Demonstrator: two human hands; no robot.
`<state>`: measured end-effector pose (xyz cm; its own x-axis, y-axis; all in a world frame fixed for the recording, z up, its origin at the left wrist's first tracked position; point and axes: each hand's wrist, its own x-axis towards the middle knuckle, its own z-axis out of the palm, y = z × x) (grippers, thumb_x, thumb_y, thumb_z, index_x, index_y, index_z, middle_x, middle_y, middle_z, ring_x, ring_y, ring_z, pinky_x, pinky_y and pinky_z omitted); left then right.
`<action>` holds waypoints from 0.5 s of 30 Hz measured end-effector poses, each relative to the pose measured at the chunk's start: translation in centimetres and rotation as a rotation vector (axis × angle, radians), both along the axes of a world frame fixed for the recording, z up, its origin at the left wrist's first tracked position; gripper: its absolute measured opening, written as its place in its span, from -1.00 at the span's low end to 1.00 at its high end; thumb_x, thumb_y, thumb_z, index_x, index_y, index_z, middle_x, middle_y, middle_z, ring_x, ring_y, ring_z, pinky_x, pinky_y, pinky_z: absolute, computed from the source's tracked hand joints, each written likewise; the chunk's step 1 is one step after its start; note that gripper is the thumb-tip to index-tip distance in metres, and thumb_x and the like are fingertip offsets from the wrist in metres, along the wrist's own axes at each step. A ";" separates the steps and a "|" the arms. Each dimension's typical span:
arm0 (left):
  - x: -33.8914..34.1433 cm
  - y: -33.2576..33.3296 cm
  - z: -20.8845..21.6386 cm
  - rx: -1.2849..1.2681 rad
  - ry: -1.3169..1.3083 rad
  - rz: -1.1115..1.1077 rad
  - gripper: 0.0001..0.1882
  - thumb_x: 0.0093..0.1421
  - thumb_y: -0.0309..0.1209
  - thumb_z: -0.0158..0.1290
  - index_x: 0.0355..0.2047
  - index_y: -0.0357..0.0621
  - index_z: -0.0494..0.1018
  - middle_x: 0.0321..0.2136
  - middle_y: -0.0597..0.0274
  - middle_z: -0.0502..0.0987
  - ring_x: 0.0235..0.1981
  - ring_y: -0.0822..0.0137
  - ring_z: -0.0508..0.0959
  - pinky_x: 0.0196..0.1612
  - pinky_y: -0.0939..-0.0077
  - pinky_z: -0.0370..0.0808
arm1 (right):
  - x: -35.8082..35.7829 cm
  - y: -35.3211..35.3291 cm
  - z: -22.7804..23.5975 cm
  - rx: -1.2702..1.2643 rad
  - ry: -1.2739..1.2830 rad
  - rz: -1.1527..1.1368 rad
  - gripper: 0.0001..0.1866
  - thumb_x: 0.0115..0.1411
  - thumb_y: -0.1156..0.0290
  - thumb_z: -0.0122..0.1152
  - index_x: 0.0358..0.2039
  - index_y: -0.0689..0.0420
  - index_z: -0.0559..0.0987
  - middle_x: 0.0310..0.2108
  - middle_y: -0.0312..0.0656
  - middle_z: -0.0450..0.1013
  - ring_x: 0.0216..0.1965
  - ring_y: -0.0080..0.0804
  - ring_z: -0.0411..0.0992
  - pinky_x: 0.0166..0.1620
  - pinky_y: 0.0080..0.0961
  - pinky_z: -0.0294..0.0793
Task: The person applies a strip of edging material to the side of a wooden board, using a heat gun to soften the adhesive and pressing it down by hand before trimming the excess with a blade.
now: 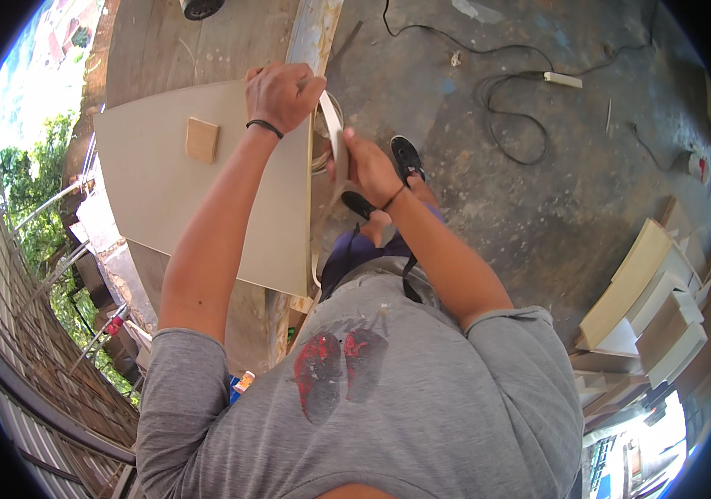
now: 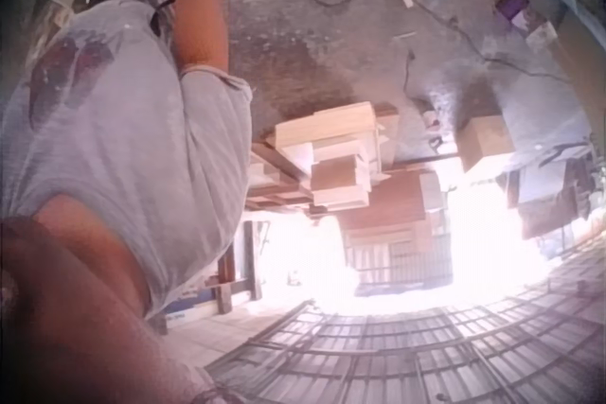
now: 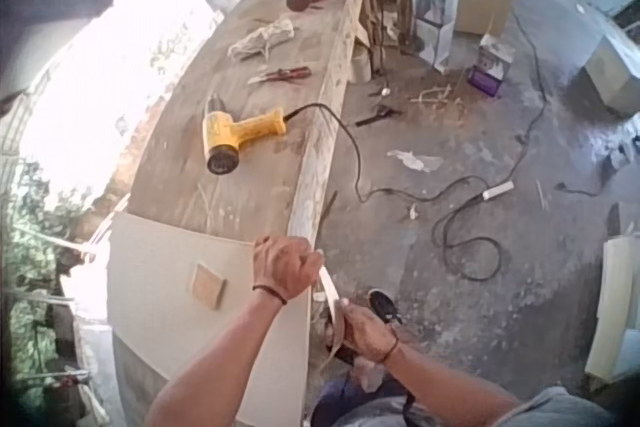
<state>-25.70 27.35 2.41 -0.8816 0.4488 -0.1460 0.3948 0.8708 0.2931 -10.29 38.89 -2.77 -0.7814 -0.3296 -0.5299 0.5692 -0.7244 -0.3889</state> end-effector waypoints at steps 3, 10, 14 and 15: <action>-0.1 0.2 0.0 -0.008 0.002 -0.011 -0.68 -0.06 -0.07 -0.03 -0.61 0.00 0.56 -0.57 0.15 0.55 -0.38 0.20 0.51 -0.14 0.31 0.22 | 1.9 -0.7 1.0 0.132 -0.003 -0.089 -0.49 0.32 -0.05 -0.16 -0.27 0.20 0.49 -0.62 -0.35 0.36 -0.57 -0.57 0.33 -0.43 -0.59 0.36; -0.6 0.3 -0.4 -0.020 0.014 -0.028 -0.63 -0.08 -0.03 -0.07 -0.57 -0.02 0.57 -0.53 0.10 0.57 -0.39 0.16 0.53 -0.12 0.30 0.24 | 3.0 -3.1 2.9 -0.043 -0.271 -0.285 -0.72 0.26 0.15 0.08 -0.19 0.10 0.49 -0.72 -0.42 0.22 -0.74 -0.71 0.14 -0.70 -0.72 0.09; -1.0 0.5 -0.9 -0.031 0.056 -0.034 -0.59 -0.08 0.00 -0.07 -0.52 -0.02 0.58 -0.50 0.07 0.58 -0.39 0.15 0.54 -0.11 0.31 0.26 | 2.3 -4.5 3.2 -0.033 -0.277 -0.267 -0.71 0.26 0.14 0.08 -0.20 0.09 0.52 -0.73 -0.44 0.19 -0.74 -0.72 0.10 -0.70 -0.72 0.07; -1.1 0.7 -1.0 -0.030 0.067 -0.027 -0.59 -0.09 0.00 -0.07 -0.51 -0.02 0.58 -0.51 0.06 0.58 -0.40 0.14 0.54 -0.10 0.30 0.26 | 2.3 -4.6 3.2 0.004 -0.267 -0.276 -0.72 0.26 0.15 0.08 -0.21 0.09 0.53 -0.73 -0.44 0.19 -0.74 -0.72 0.11 -0.70 -0.72 0.06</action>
<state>-26.76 28.06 1.44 -0.8774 0.4689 -0.1010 0.4360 0.8675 0.2396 -8.02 34.29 0.47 -0.6747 -0.1237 -0.7276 0.4350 -0.8631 -0.2567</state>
